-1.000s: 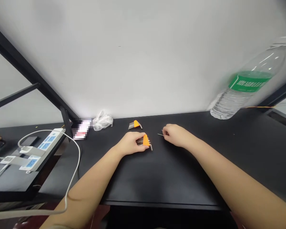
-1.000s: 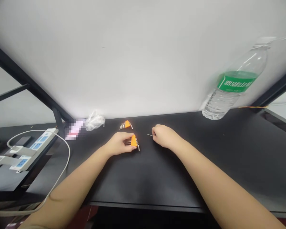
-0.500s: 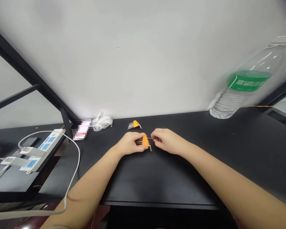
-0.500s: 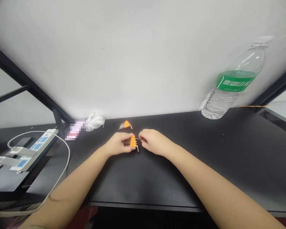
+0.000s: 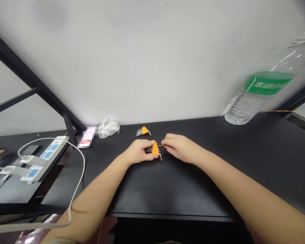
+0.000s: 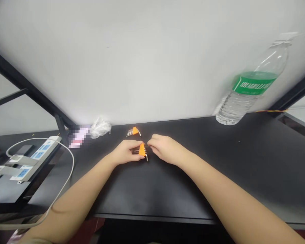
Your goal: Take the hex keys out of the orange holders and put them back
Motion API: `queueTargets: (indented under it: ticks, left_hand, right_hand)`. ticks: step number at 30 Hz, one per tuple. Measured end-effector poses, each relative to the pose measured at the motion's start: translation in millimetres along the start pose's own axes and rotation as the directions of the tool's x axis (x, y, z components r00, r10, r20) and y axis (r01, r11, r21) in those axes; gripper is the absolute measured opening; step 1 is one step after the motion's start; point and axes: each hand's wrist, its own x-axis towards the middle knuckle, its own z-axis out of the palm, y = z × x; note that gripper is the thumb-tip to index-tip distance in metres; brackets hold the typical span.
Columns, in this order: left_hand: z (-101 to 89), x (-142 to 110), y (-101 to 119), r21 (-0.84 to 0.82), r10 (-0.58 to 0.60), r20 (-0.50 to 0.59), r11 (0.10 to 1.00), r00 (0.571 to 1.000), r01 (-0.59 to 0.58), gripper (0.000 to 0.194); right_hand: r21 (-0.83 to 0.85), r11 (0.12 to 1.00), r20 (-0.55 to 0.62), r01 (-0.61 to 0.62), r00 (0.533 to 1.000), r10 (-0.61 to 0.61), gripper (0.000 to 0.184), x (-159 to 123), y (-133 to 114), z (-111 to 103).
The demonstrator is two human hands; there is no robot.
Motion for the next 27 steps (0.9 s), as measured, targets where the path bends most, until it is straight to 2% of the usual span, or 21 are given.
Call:
queueTargets:
  ticks: [4, 10, 14, 17, 19, 20, 22, 24, 25, 26, 27]
  left_hand:
    - [0.0, 0, -1, -0.017, 0.006, 0.008, 1.0, 1.0, -0.006, 0.03]
    - [-0.4, 1, 0, 0.009, 0.007, 0.025, 1.0, 1.0, -0.007, 0.03]
    - [1.5, 2, 0, 0.032, 0.011, 0.023, 0.999, 1.0, -0.011, 0.032]
    - [3.8, 2, 0, 0.043, 0.028, 0.037, 0.999, 0.999, -0.03, 0.036]
    - [4.7, 2, 0, 0.026, 0.042, 0.045, 0.999, 0.998, -0.043, 0.042]
    - [4.9, 2, 0, 0.011, 0.045, 0.046, 0.999, 0.998, -0.046, 0.044]
    - [4.6, 3, 1, -0.017, 0.045, 0.04, 0.999, 0.998, -0.045, 0.044]
    - [3.8, 3, 2, -0.022, 0.042, 0.026, 0.999, 0.999, -0.042, 0.041]
    - [3.4, 3, 2, -0.02, 0.043, 0.019, 0.999, 0.999, -0.042, 0.04]
    - [3.0, 2, 2, -0.022, 0.043, 0.012, 0.999, 0.999, -0.043, 0.04]
    - [2.5, 2, 1, -0.026, 0.042, 0.005, 0.999, 0.999, -0.042, 0.041]
  right_hand:
    - [-0.043, 0.999, 0.007, 0.002, 1.0, -0.001, 0.021, -1, -4, -3]
    - [-0.274, 0.962, 0.017, 0.002, 1.0, 0.003, 0.02, -5, -12, 1]
    - [-0.242, 0.97, 0.013, -0.03, 0.999, 0.035, 0.018, -3, -18, 10]
    - [-0.068, 0.997, -0.009, -0.046, 0.999, 0.046, 0.017, 1, -21, 15]
    - [0.145, 0.987, -0.05, -0.075, 0.995, 0.083, 0.017, 5, -19, 16]
    - [0.279, 0.955, -0.058, -0.101, 0.991, 0.122, 0.016, 6, -17, 17]
    - [0.543, 0.824, -0.008, -0.164, 0.98, 0.201, 0.012, 9, -11, 19]
    - [0.713, 0.666, 0.086, -0.221, 0.97, 0.229, 0.008, 11, -3, 20]
    - [0.748, 0.618, 0.128, -0.242, 0.966, 0.223, 0.01, 12, 0, 20]
    - [0.749, 0.611, 0.153, -0.257, 0.964, 0.218, 0.013, 12, 3, 19]
    - [0.712, 0.651, 0.152, -0.262, 0.963, 0.221, 0.017, 12, 6, 17]
